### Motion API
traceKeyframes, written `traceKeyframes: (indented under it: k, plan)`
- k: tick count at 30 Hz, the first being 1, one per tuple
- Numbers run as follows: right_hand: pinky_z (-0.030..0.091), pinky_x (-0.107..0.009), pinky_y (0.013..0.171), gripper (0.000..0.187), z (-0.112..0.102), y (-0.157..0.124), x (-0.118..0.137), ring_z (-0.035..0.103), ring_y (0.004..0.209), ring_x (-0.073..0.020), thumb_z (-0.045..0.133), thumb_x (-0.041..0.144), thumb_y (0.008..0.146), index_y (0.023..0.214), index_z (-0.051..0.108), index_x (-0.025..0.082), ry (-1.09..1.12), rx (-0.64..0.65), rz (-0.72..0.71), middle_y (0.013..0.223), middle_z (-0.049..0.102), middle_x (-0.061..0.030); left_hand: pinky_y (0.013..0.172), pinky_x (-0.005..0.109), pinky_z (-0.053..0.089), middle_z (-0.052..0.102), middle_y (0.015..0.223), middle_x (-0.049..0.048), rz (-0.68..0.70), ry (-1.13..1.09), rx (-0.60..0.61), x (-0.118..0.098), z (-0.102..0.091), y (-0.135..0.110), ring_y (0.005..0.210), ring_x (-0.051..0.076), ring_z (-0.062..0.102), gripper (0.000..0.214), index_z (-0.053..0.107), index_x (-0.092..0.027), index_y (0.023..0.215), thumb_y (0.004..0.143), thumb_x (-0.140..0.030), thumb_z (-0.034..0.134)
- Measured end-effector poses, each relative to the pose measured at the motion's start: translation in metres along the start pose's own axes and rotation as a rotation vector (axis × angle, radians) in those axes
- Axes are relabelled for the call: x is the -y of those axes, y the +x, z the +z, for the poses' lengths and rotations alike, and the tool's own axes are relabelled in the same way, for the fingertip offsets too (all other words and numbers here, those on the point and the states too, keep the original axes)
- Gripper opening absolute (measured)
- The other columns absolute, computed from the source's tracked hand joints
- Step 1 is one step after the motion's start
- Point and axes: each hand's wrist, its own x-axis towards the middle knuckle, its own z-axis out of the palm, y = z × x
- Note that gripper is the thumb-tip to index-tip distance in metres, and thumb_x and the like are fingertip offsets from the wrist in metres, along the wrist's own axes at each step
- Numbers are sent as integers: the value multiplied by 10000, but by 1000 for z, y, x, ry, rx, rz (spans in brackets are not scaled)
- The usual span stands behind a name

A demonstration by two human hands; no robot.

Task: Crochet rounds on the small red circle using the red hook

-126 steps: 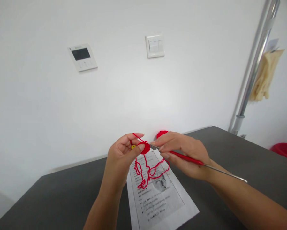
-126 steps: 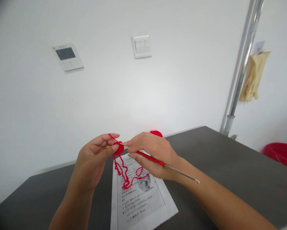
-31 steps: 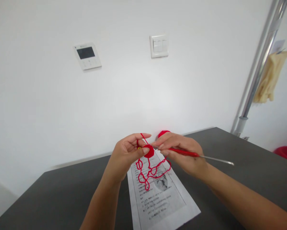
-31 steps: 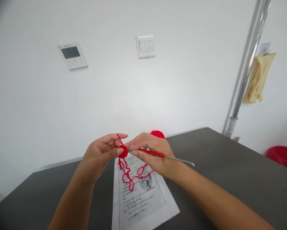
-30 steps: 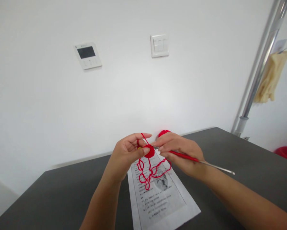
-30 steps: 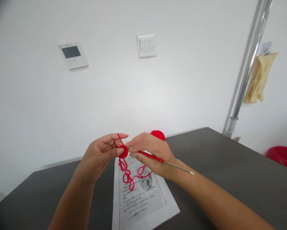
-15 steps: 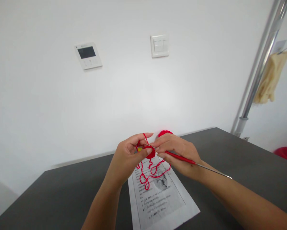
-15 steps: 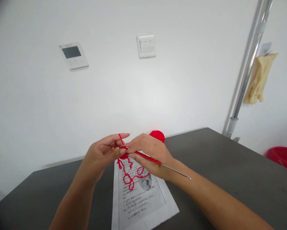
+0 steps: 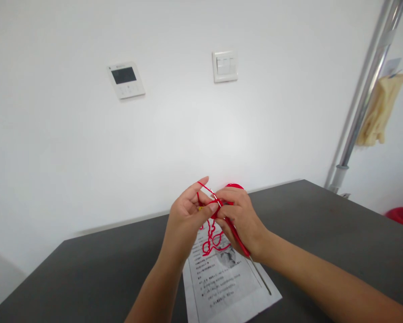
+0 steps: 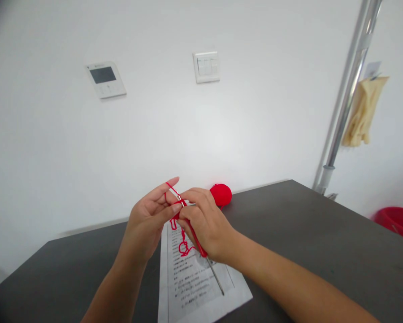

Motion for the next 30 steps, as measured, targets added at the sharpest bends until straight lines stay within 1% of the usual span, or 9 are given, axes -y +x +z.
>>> traceKeyframes:
  k: [3, 6, 10, 12, 16, 19, 22, 26, 30]
  plan:
    - [499, -416, 981, 157, -13, 9, 6, 613, 1090, -208, 523, 220, 989, 859, 610, 209, 31, -66, -65, 1073, 688, -79, 657, 237, 458, 647, 656, -30, -146, -176, 107, -1, -8, 5, 604, 97, 573, 608, 709, -127, 1178, 591, -166, 861]
    - [502, -393, 1001, 158, -29, 20, 11, 638, 1097, -192, 515, 276, 1014, 999, 654, 203, 148, -41, -85, 1044, 732, -74, 686, 249, 472, 691, 712, 20, -250, -242, 235, -3, -17, 8, 657, 126, 621, 570, 754, -134, 1125, 569, -170, 878]
    - [539, -351, 947, 116, -41, 28, 12, 701, 983, -169, 597, 258, 981, 1001, 695, 199, 302, 4, -49, 930, 775, -52, 617, 205, 441, 679, 674, 10, -245, -293, 357, -6, -22, 8, 585, 85, 580, 514, 769, -128, 1113, 608, -149, 861]
    - [555, -337, 918, 100, -43, 28, 12, 708, 958, -167, 615, 211, 966, 1004, 702, 183, 298, 1, -64, 894, 776, -55, 601, 196, 429, 677, 663, 2, -207, -283, 353, -7, -22, 7, 574, 77, 574, 489, 770, -138, 1115, 632, -139, 849]
    - [551, -350, 948, 102, -43, 27, 10, 712, 967, -177, 634, 137, 937, 1024, 688, 146, 215, -10, -161, 936, 772, -84, 664, 230, 462, 729, 746, 31, -153, -235, 277, -7, -18, 6, 668, 119, 639, 471, 762, -172, 1128, 663, -156, 835]
    - [553, -366, 953, 131, -45, 28, 10, 709, 977, -181, 645, 125, 928, 1054, 677, 142, 212, 10, -186, 960, 769, -90, 672, 248, 465, 725, 748, 31, -143, -212, 271, -8, -17, 4, 677, 129, 641, 474, 747, -172, 1143, 675, -150, 821]
    - [548, -377, 972, 133, -47, 28, 12, 714, 993, -180, 641, 133, 934, 1058, 683, 151, 280, 9, -156, 974, 773, -92, 624, 241, 431, 694, 720, 19, -140, -208, 257, -10, -17, 2, 631, 116, 594, 485, 743, -154, 1132, 651, -134, 805]
    - [568, -375, 953, 101, -48, 28, 17, 732, 975, -181, 607, 164, 963, 1005, 698, 163, 376, -14, -65, 959, 784, -102, 552, 230, 346, 612, 630, -8, -117, -235, 255, -13, -19, 2, 556, 92, 484, 472, 750, -126, 1091, 620, -144, 770]
    - [596, -344, 909, 111, -53, 29, 21, 738, 972, -177, 585, 171, 976, 995, 694, 171, 404, 29, -31, 960, 784, -107, 556, 239, 338, 542, 547, -29, -128, -295, 295, -15, -19, 2, 551, 101, 471, 421, 777, -113, 1034, 615, -131, 733]
